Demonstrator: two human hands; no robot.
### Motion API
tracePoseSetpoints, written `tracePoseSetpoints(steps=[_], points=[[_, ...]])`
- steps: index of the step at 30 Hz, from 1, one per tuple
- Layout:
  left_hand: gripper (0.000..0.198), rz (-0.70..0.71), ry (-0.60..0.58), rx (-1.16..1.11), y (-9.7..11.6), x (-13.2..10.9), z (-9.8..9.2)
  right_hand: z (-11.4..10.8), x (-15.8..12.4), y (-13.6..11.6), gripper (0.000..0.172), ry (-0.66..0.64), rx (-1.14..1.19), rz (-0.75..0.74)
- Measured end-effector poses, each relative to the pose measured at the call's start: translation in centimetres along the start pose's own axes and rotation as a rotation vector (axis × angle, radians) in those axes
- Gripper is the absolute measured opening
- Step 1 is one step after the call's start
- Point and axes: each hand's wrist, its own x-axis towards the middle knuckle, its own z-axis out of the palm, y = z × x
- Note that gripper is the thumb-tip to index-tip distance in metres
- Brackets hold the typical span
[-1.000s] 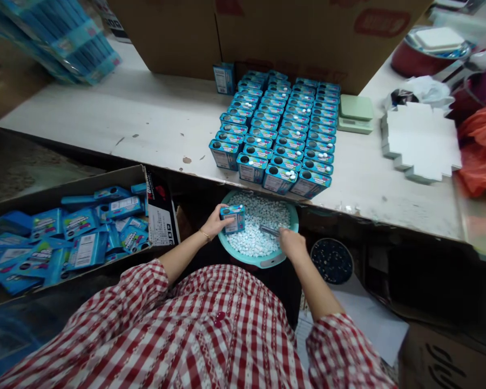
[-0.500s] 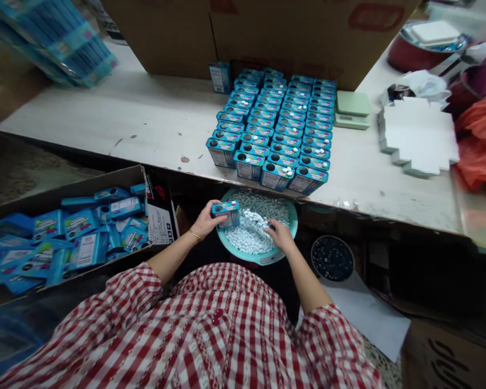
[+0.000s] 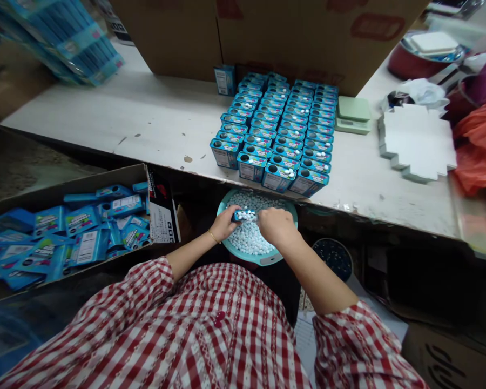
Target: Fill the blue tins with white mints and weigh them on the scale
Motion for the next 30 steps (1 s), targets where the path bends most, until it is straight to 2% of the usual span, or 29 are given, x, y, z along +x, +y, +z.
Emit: tracePoseSetpoints(steps=[3,5,7,10,12,16,19,22,25,28,30], points=[[0.04,0.003,0.0,-0.008,-0.2,0.0,-0.1,-0.7,-0.5,-0.6,0.025,0.02,-0.059,-0.035],[0.039,-0.019,0.007,-0.029,-0.4,-0.1,-0.4,-0.5,-1.2,0.5,0.027,0.045,-0.058,-0.026],[0.039,-0.062,0.032,-0.074,-1.0,-0.1,-0.7,0.7,-1.7,2.6,0.028,0.047,-0.036,0.025],[0.041,-0.154,0.09,-0.216,-2.5,-0.3,-0.8,4.9,-1.4,5.7,0.03,-0.031,0.002,0.142],[0.043,-0.228,0.124,-0.348,-3.6,-0.2,-0.3,8.6,-0.3,6.3,0.031,-0.092,0.055,0.198],[0.049,-0.376,0.108,-0.606,-4.6,0.4,1.3,15.1,3.4,3.7,0.032,-0.073,0.261,0.18],[0.055,-0.407,0.046,-0.726,-3.9,0.6,1.7,17.4,5.4,1.8,0.034,0.019,0.433,0.144],[0.054,-0.342,0.042,-0.699,-3.0,0.1,0.5,18.0,5.9,2.4,0.034,0.104,0.634,0.077],[0.053,-0.258,0.086,-0.597,-2.6,-0.7,-1.5,17.5,5.0,4.4,0.033,0.122,0.678,0.044],[0.049,-0.194,0.136,-0.449,-2.4,-1.2,-3.0,15.6,3.4,6.4,0.032,0.154,0.741,-0.021],[0.045,-0.149,0.146,-0.333,-2.2,-1.2,-3.1,13.4,2.1,7.1,0.032,0.175,0.777,-0.076]])
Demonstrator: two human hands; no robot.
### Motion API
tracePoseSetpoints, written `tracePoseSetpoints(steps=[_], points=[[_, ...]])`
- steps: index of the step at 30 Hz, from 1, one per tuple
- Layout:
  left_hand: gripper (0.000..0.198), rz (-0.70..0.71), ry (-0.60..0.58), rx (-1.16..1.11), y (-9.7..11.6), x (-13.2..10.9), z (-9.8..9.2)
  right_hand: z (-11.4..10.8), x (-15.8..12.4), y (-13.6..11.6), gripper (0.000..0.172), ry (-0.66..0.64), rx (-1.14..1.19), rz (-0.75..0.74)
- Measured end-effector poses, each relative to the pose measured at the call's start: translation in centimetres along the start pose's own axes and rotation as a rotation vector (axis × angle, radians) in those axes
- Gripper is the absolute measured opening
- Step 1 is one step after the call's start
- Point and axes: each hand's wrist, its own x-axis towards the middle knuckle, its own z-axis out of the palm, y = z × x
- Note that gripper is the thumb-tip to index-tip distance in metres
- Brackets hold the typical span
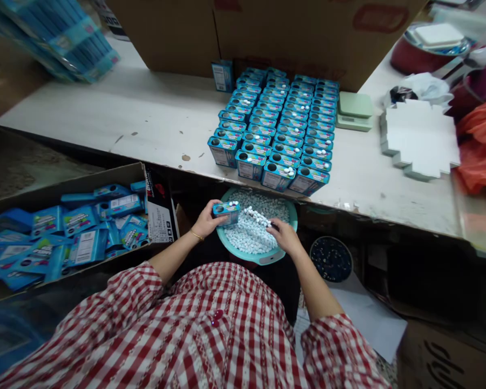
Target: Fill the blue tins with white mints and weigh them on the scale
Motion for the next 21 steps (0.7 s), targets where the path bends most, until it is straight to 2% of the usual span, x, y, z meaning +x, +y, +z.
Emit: tracePoseSetpoints(steps=[3,6,10,13,17,21], points=[[0.04,0.045,-0.043,0.17,0.4,0.1,1.0,-3.1,-0.8,-3.2,0.032,-0.03,-0.067,-0.038],[0.039,0.066,-0.092,0.31,0.9,0.1,2.3,-5.1,-0.7,-7.1,0.032,-0.091,-0.305,-0.03],[0.04,0.11,-0.14,0.412,1.3,0.0,3.2,-5.8,0.0,-11.9,0.035,-0.177,-0.671,0.032],[0.04,0.141,-0.16,0.442,1.2,-0.1,3.4,-5.2,0.4,-14.5,0.032,-0.203,-0.819,0.046],[0.042,0.148,-0.151,0.455,0.6,0.0,3.3,-5.0,-0.2,-16.3,0.029,-0.202,-0.919,0.017],[0.041,0.198,-0.129,0.497,0.6,-0.3,2.6,-6.3,-1.7,-14.9,0.031,-0.161,-0.892,0.06]])
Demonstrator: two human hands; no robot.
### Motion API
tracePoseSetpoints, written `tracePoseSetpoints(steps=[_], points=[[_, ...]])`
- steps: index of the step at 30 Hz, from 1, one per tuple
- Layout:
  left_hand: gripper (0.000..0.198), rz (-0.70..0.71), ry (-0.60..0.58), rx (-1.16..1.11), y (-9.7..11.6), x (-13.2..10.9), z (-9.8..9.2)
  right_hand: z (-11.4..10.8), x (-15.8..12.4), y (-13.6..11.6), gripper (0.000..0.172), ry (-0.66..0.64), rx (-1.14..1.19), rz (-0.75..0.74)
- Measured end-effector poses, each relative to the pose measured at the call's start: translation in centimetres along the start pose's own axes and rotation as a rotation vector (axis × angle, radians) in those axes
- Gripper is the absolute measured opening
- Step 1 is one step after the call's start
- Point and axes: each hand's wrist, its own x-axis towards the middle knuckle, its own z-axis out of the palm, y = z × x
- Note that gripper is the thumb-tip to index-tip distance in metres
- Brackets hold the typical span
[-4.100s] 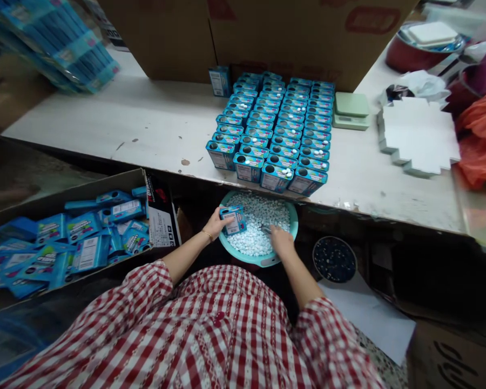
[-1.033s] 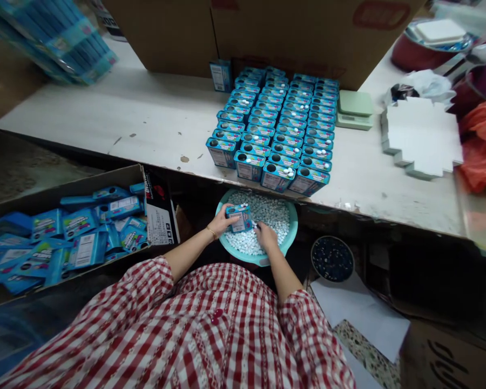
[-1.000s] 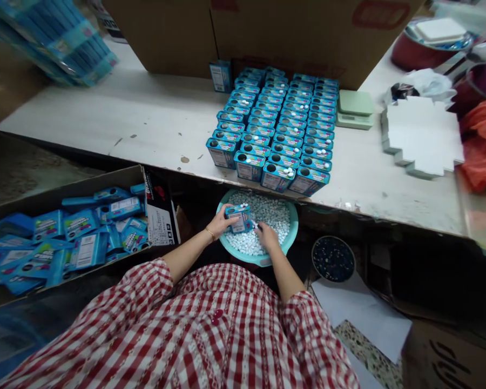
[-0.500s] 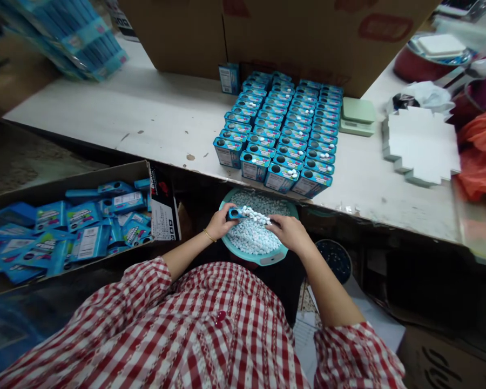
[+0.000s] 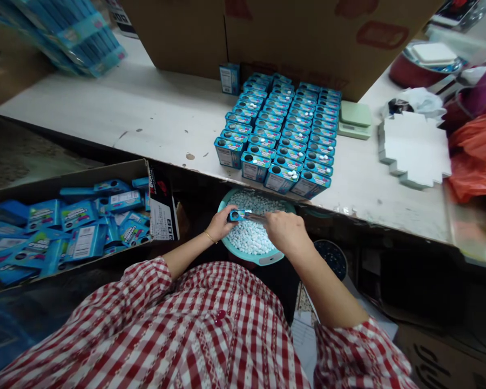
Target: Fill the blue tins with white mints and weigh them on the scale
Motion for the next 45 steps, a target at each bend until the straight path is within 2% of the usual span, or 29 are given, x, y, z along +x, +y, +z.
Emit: tracePoseSetpoints(steps=[2,5,8,11,15,17,20,23,26,28,31,34,37,39,41,43,45], points=[[0.041,0.093,-0.004,0.091,0.2,-0.4,-0.5,1.4,-0.4,1.6,0.033,-0.011,0.028,0.067],[0.043,0.214,-0.013,0.281,0.5,-0.8,-1.2,4.8,-0.2,3.3,0.033,-0.063,0.038,0.148],[0.046,0.215,-0.006,0.36,0.5,-0.9,-1.9,8.7,1.0,3.4,0.032,-0.101,0.043,0.154],[0.047,0.15,0.028,0.295,0.3,-0.7,-2.8,11.8,2.4,2.6,0.032,-0.086,0.087,0.145],[0.037,-0.007,0.193,-0.031,0.4,-0.1,-4.5,14.5,3.7,2.4,0.034,-0.035,0.15,0.126],[0.037,-0.025,0.282,-0.186,0.7,0.8,-5.7,15.8,4.0,2.8,0.035,0.018,0.16,0.112],[0.04,0.054,0.378,-0.291,1.1,3.4,-7.5,18.0,4.3,3.4,0.037,0.15,0.183,0.096],[0.044,0.128,0.407,-0.314,0.9,6.9,-9.1,20.1,3.8,3.5,0.036,0.368,0.3,0.09],[0.048,0.17,0.4,-0.309,0.1,9.9,-9.8,21.2,2.4,3.5,0.032,0.55,0.433,0.053],[0.053,0.164,0.42,-0.34,-0.6,11.2,-9.4,21.1,1.2,4.0,0.03,0.63,0.491,0.055],[0.069,0.113,0.472,-0.41,-1.7,11.9,-8.2,19.4,-0.6,6.1,0.029,0.73,0.555,0.119],[0.081,0.025,0.537,-0.41,-2.3,12.0,-7.2,16.6,-2.2,9.4,0.03,0.79,0.622,0.215],[0.08,-0.017,0.52,-0.31,-2.5,11.8,-6.8,13.7,-2.2,13.6,0.033,0.825,0.7,0.336],[0.083,-0.03,0.503,-0.232,-2.6,11.6,-6.7,11.9,-0.8,16.7,0.034,0.855,0.747,0.4],[0.097,-0.041,0.508,-0.186,-2.7,11.4,-6.5,10.1,2.0,19.8,0.037,0.88,0.784,0.458],[0.111,-0.053,0.532,-0.138,-2.8,11.2,-6.3,8.0,5.8,22.9,0.047,0.884,0.785,0.525],[0.114,-0.074,0.557,-0.075,-2.8,11.1,-6.0,5.4,10.2,25.6,0.06,0.864,0.73,0.592]])
